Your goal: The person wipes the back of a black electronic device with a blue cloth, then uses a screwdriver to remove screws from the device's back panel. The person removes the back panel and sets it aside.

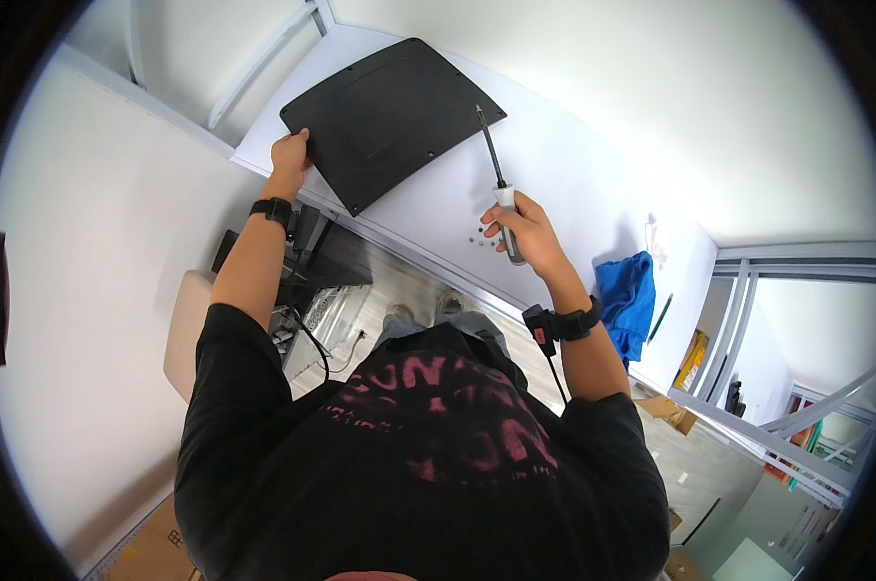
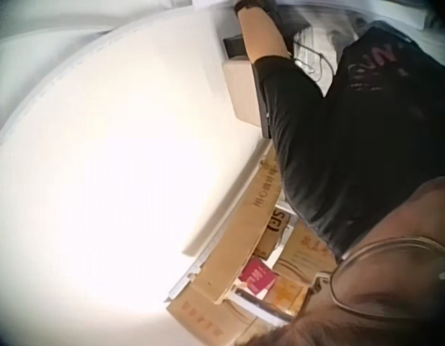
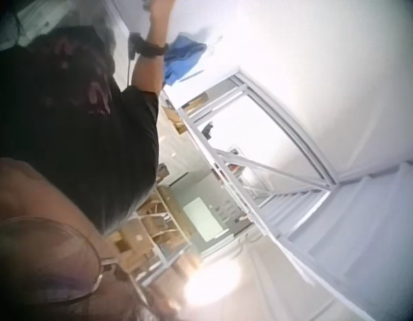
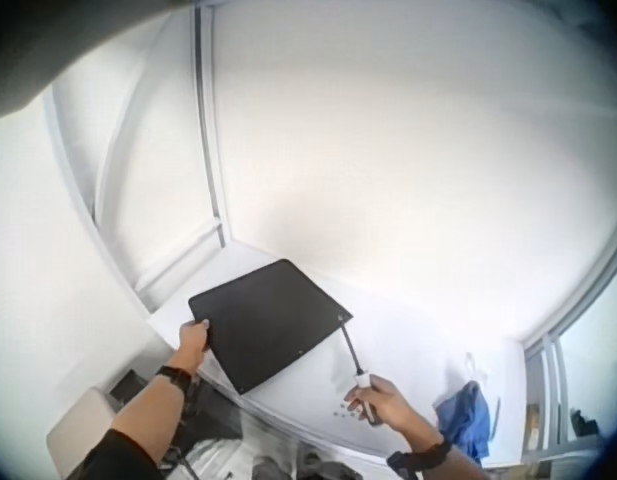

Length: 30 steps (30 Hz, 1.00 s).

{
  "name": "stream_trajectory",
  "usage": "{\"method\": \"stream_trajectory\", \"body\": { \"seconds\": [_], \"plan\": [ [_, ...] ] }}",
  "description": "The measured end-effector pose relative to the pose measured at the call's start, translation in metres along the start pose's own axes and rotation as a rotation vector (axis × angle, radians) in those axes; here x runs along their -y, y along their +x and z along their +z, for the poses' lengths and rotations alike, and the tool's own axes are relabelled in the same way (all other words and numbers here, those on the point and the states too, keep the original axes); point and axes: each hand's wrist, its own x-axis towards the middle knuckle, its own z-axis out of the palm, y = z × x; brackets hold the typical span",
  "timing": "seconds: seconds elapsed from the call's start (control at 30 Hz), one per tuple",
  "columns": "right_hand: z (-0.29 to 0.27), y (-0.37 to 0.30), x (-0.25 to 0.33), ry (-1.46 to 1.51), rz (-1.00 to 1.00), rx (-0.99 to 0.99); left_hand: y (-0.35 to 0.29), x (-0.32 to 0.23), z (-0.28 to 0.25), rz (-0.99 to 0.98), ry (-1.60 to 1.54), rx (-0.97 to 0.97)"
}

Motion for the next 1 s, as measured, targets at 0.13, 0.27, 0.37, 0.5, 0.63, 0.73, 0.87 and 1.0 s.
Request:
{"method": "stream_trajectory", "body": {
  "seconds": [0.13, 0.27, 0.37, 0.5, 0.63, 0.73, 0.87, 1.0],
  "plan": [
    [-0.003, -0.008, -0.003, -0.062, -0.006, 0.009, 0.024, 0.018, -0.008, 0.126, 0.224, -0.033],
    [-0.014, -0.024, -0.008, -0.106, 0.026, -0.007, -0.002, 0.014, 0.014, 0.254, 0.547, -0.29],
    [-0.017, -0.035, -0.011, -0.132, 0.036, -0.001, -0.033, 0.007, 0.025, 0.773, 0.485, 0.054],
    [-0.021, -0.055, -0.015, -0.159, 0.059, 0.023, -0.153, -0.033, 0.062, 0.558, 0.152, 0.983],
    [-0.027, -0.075, -0.029, -0.165, 0.1, 0.045, -0.198, -0.037, 0.089, 0.424, 0.159, 1.218],
    [-0.028, -0.09, -0.038, -0.152, 0.133, 0.009, -0.203, -0.024, 0.104, 0.456, 0.177, 1.274],
    [-0.031, -0.104, -0.045, -0.2, 0.138, -0.019, -0.207, -0.013, 0.115, 0.396, 0.213, 1.301],
    [-0.03, -0.112, -0.052, -0.214, 0.143, -0.063, -0.203, -0.003, 0.122, 0.35, 0.245, 1.31]
  ]
}}
